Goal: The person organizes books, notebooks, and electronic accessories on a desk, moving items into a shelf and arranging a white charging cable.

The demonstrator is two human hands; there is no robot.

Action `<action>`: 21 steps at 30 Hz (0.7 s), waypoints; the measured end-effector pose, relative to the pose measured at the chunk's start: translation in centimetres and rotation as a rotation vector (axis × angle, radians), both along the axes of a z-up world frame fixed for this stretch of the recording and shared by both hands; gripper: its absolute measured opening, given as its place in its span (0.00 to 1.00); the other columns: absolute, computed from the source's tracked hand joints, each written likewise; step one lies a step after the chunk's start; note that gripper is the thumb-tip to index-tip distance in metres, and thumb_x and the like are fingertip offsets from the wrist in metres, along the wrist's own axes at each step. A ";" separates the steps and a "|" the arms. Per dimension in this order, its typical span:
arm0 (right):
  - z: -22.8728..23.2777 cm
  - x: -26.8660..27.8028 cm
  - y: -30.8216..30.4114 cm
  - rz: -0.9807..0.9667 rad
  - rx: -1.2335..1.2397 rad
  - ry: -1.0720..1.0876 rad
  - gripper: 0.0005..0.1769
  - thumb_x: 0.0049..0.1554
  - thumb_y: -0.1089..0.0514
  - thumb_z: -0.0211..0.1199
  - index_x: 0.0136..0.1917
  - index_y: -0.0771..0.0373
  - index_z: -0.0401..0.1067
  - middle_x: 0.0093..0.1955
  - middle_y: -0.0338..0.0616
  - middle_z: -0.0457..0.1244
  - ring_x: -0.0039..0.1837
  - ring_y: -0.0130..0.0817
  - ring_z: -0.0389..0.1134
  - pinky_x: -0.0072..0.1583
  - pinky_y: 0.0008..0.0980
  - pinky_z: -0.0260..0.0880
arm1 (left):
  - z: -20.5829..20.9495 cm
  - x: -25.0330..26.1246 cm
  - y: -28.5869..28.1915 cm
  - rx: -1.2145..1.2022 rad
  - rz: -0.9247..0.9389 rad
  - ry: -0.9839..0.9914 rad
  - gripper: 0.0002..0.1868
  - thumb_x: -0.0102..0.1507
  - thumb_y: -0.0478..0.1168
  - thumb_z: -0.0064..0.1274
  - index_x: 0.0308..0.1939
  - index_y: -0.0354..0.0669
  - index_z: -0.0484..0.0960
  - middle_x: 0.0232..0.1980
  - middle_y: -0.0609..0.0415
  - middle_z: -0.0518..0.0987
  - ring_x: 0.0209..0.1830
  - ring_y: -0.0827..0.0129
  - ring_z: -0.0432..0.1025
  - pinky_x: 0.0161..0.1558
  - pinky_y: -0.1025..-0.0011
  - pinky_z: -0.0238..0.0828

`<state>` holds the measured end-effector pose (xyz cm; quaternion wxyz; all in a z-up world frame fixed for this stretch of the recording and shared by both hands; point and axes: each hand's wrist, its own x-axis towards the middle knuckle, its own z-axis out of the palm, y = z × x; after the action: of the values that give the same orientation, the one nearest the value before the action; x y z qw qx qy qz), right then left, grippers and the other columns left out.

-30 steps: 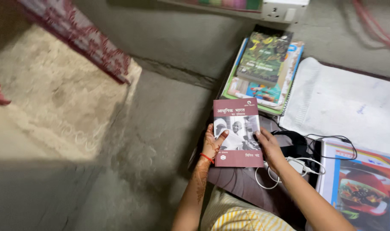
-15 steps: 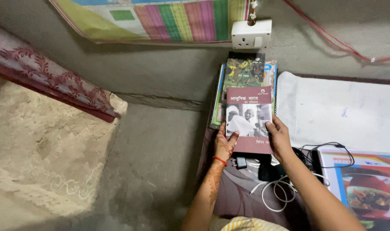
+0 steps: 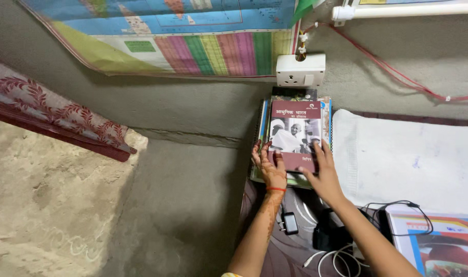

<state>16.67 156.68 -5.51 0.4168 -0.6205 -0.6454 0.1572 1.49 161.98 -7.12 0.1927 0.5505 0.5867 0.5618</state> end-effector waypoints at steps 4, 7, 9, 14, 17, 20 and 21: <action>0.2 -0.4 -0.8 0.046 -0.071 -0.039 0.53 0.49 0.49 0.73 0.79 0.66 0.50 0.82 0.70 0.40 0.80 0.65 0.44 0.73 0.47 0.51 | -0.1 -3.5 -0.9 0.108 -0.320 0.146 0.34 0.67 0.55 0.53 0.72 0.40 0.68 0.78 0.38 0.62 0.79 0.45 0.55 0.77 0.50 0.50; 0.0 -0.3 -0.3 -0.030 -0.208 -0.027 0.52 0.49 0.48 0.70 0.81 0.61 0.51 0.84 0.62 0.41 0.80 0.60 0.49 0.73 0.46 0.55 | -1.3 -5.6 -0.3 0.187 -0.439 0.415 0.43 0.69 0.62 0.51 0.79 0.39 0.59 0.82 0.41 0.58 0.84 0.47 0.51 0.82 0.46 0.41; -0.1 -0.1 0.5 -0.020 -0.144 -0.095 0.51 0.50 0.48 0.71 0.80 0.62 0.52 0.84 0.61 0.42 0.80 0.62 0.50 0.75 0.48 0.53 | -1.9 -6.1 0.9 0.160 -0.484 0.529 0.43 0.68 0.63 0.48 0.80 0.42 0.58 0.83 0.46 0.57 0.85 0.50 0.50 0.82 0.47 0.39; 0.0 0.5 3.9 -0.032 -0.154 -0.126 0.51 0.51 0.48 0.71 0.80 0.64 0.52 0.83 0.64 0.43 0.77 0.64 0.53 0.73 0.50 0.55 | -2.5 -5.5 4.5 0.097 -0.472 0.602 0.42 0.69 0.64 0.43 0.80 0.45 0.58 0.84 0.52 0.57 0.85 0.55 0.51 0.83 0.47 0.37; 0.0 0.8 4.9 -0.036 -0.157 -0.188 0.50 0.52 0.47 0.70 0.80 0.64 0.52 0.82 0.67 0.45 0.74 0.64 0.56 0.73 0.51 0.56 | -2.8 -5.3 5.6 0.065 -0.466 0.618 0.43 0.68 0.65 0.42 0.81 0.47 0.58 0.84 0.53 0.57 0.84 0.58 0.51 0.82 0.48 0.35; 0.1 1.1 5.2 -0.028 -0.143 -0.226 0.50 0.53 0.46 0.70 0.80 0.65 0.53 0.81 0.70 0.45 0.73 0.65 0.56 0.72 0.52 0.55 | -2.9 -5.2 6.2 0.056 -0.482 0.621 0.43 0.67 0.66 0.42 0.80 0.48 0.57 0.84 0.53 0.56 0.84 0.60 0.51 0.82 0.48 0.35; 0.1 1.1 5.1 -0.013 -0.130 -0.233 0.50 0.53 0.46 0.70 0.80 0.66 0.53 0.81 0.71 0.45 0.73 0.66 0.56 0.71 0.52 0.55 | -2.8 -5.3 6.3 0.049 -0.490 0.622 0.44 0.67 0.66 0.43 0.80 0.48 0.57 0.84 0.53 0.56 0.84 0.60 0.52 0.82 0.49 0.36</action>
<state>17.75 161.81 -5.39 0.2992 -0.6645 -0.6736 0.1229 -3.78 168.28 -9.92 0.1208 0.8225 0.4549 0.3194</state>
